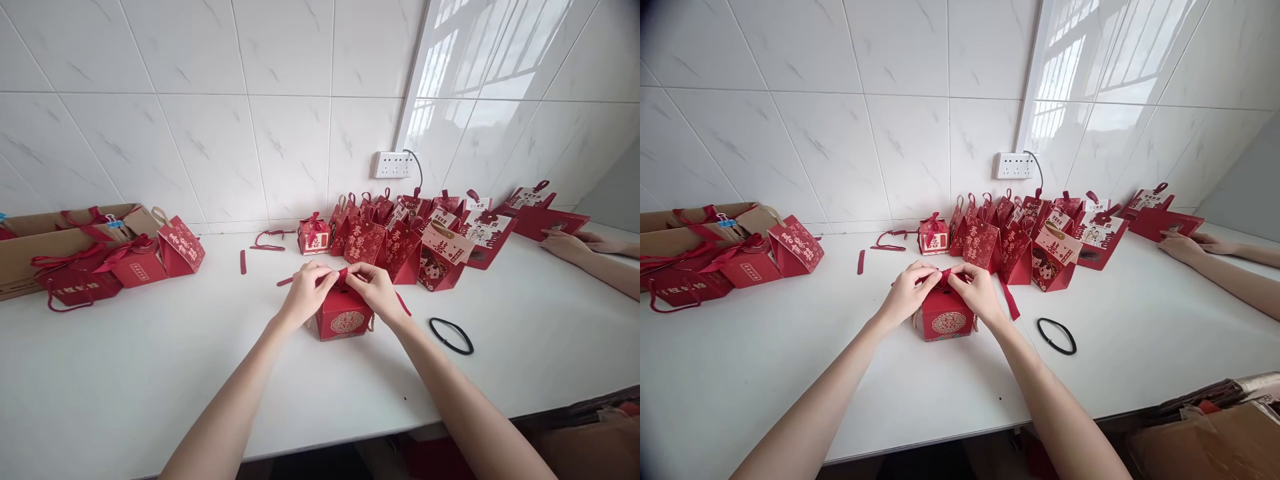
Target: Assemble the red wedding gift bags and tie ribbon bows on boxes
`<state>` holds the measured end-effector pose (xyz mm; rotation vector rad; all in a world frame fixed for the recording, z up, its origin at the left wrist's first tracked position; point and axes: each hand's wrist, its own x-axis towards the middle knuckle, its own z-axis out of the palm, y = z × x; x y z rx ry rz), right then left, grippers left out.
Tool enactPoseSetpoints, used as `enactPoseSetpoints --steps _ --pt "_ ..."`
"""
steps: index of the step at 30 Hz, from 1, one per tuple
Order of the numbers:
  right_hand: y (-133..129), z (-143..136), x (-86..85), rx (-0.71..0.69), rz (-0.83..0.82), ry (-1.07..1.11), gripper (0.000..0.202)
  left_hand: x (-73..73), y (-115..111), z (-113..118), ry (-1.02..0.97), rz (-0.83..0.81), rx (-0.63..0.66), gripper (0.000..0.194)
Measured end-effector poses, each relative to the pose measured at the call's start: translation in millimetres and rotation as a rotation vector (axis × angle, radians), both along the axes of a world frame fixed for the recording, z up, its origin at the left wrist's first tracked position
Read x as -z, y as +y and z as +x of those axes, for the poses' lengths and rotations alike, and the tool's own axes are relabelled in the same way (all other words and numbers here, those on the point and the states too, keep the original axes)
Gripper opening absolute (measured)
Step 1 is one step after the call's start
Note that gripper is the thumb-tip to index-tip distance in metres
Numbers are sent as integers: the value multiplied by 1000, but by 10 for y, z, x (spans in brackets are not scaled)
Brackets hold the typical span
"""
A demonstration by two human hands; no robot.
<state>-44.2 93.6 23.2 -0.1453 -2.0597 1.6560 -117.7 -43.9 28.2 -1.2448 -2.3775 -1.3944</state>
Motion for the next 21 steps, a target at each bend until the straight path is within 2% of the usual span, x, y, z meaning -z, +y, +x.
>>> enactPoseSetpoints --steps 5,9,13,16,21 --pt "-17 3 13 29 32 12 18 -21 12 45 -33 9 -21 18" --pt "-9 14 2 11 20 -15 21 -13 19 55 -137 84 41 12" --pt "35 28 -16 -68 7 -52 21 28 40 41 -324 167 101 17" --pt "64 30 -4 -75 39 -52 18 54 58 32 -465 201 128 21" --pt "72 20 28 -52 103 -29 16 70 59 19 -535 209 188 26"
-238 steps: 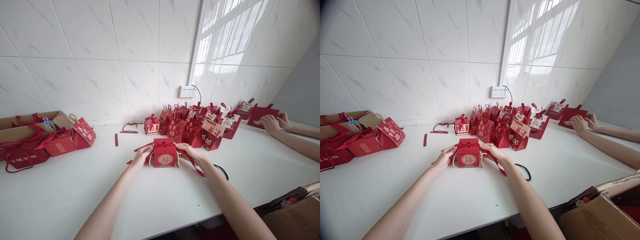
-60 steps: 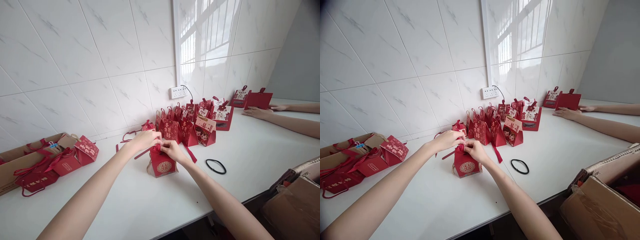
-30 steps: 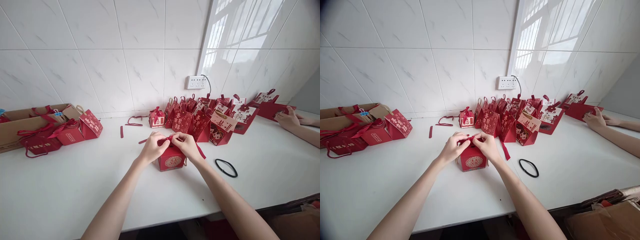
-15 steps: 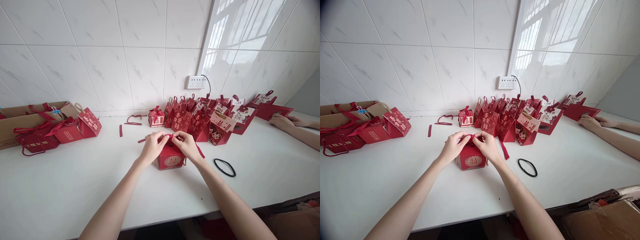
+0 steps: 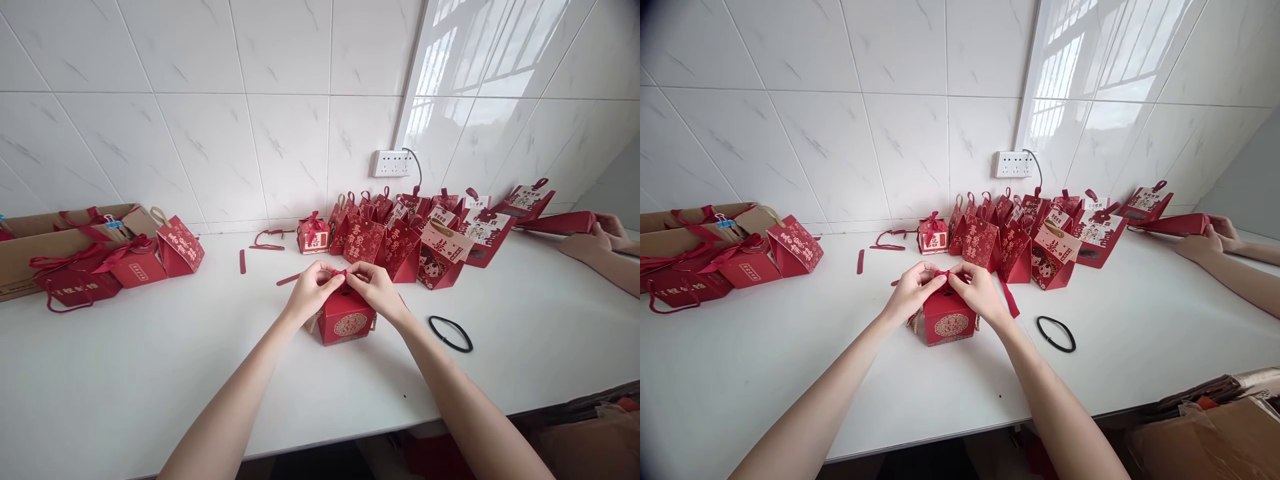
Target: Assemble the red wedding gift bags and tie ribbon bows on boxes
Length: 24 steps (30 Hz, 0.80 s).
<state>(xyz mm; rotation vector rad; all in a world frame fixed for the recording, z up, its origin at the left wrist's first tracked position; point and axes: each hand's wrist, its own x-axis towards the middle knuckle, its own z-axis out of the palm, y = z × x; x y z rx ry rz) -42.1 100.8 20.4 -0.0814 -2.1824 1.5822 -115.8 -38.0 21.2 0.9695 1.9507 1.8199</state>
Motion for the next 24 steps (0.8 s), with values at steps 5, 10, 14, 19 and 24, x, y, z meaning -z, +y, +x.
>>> enactPoseSetpoints --steps 5,10,14,19,24 --pt "32 6 -14 -37 21 -25 20 -1 -12 -11 -24 19 24 23" --pt "71 -2 1 -40 61 -32 19 1 -20 -19 -133 43 63 25" --pt "86 23 13 14 116 124 8 -3 -24 -27 -185 43 43 25" --pt "126 101 -22 -33 311 133 19 -17 -22 -24 -201 62 38 24" --pt "160 102 -21 -17 353 125 14 -19 -18 -14 -206 51 48 25"
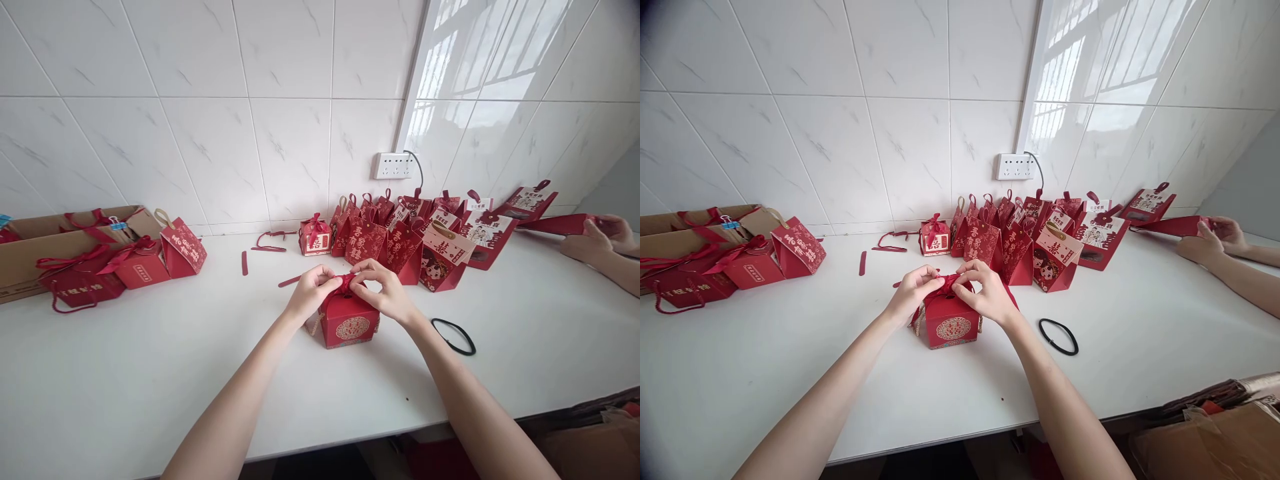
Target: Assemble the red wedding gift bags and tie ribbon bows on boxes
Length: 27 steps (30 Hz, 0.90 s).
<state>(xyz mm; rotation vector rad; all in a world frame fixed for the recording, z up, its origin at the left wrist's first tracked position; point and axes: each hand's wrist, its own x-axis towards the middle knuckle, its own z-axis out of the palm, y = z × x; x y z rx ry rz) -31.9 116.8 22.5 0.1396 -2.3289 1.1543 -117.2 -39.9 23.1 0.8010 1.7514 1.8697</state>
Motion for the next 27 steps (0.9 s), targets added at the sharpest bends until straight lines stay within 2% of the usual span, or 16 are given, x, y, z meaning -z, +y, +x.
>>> enactPoseSetpoints --steps 7,12,15,20,27 --pt "-1 -22 16 -25 -75 -53 20 -17 -5 12 18 -6 9 27" --pt "-21 -24 22 -9 -69 -86 19 -30 -10 26 11 2 41 28" --pt "-15 -12 23 7 -61 -23 12 -38 -14 26 5 -11 25 29" --pt "4 10 12 -61 -2 24 11 -36 -22 15 23 -19 -8 26" --pt "27 -4 23 -79 -10 3 12 0 -16 -9 38 -7 40 23"
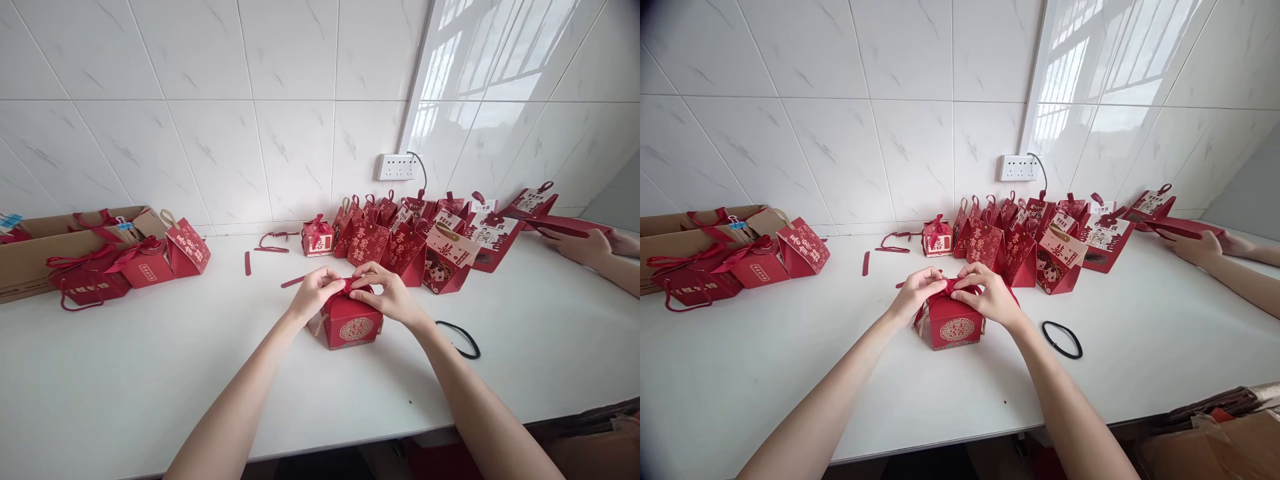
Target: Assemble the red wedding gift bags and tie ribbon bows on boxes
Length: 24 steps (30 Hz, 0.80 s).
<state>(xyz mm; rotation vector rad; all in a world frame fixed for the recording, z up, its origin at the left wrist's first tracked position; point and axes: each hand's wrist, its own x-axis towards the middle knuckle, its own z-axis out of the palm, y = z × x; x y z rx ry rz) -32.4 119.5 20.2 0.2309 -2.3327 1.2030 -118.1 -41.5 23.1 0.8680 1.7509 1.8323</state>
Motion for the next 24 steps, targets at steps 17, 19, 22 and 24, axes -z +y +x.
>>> enactPoseSetpoints --steps 17,19,22,24 --pt "35 57 -50 23 -114 -143 23 -301 -237 31 469 -408 -79 26" --pt "55 59 -41 20 -118 -176 24 -322 -275 19 467 -445 -61 25" --pt "92 67 -49 28 -117 -218 23 -353 -325 1 478 -496 -22 25" --pt "117 78 -66 41 -117 -237 22 -369 -354 -14 483 -530 -17 25"
